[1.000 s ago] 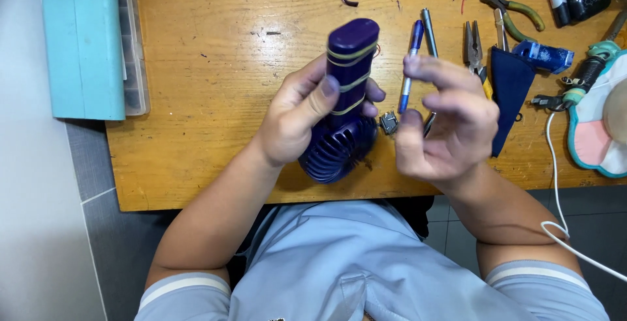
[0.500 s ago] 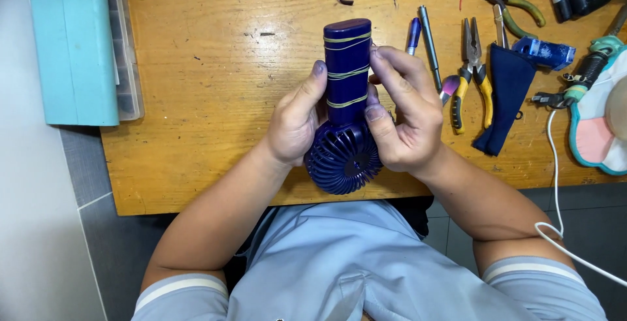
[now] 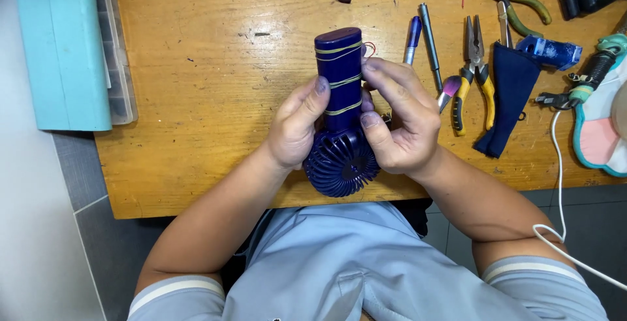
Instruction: Tying and wrapping a thin string around the handle of a small portable fan on a workbench.
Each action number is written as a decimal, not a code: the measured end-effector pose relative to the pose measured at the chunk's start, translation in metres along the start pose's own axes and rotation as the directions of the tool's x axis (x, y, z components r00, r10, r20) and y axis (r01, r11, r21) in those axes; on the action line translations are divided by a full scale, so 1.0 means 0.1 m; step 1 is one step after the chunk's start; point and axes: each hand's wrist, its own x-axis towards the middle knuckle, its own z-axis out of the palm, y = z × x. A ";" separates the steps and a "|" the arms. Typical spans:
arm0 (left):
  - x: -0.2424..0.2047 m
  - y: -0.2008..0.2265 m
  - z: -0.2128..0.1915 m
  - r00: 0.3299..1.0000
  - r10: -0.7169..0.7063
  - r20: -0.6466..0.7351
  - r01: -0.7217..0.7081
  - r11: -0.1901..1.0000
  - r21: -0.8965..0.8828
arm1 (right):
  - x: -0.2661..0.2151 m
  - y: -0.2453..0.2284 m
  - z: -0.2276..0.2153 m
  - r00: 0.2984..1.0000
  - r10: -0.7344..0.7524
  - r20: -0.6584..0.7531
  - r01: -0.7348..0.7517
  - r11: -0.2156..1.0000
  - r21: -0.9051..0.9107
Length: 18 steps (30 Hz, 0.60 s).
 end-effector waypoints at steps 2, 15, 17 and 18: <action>-0.02 0.03 0.02 1.000 -0.011 -0.018 0.011 1.000 -0.006 | -0.01 0.01 0.00 1.000 0.005 -0.001 -0.005 1.000 0.003; 0.05 -0.07 -0.05 0.999 0.036 -0.015 -0.037 0.998 -0.047 | -0.04 0.13 0.00 0.999 -0.032 -0.019 0.033 0.999 0.009; 0.03 -0.07 -0.03 0.999 0.036 -0.027 -0.036 0.999 -0.013 | -0.05 0.12 -0.01 0.999 -0.039 -0.007 0.038 0.999 -0.025; 0.02 -0.07 -0.02 0.998 0.038 -0.042 -0.037 0.999 0.021 | -0.06 0.11 -0.02 0.999 -0.044 0.009 0.044 0.997 -0.056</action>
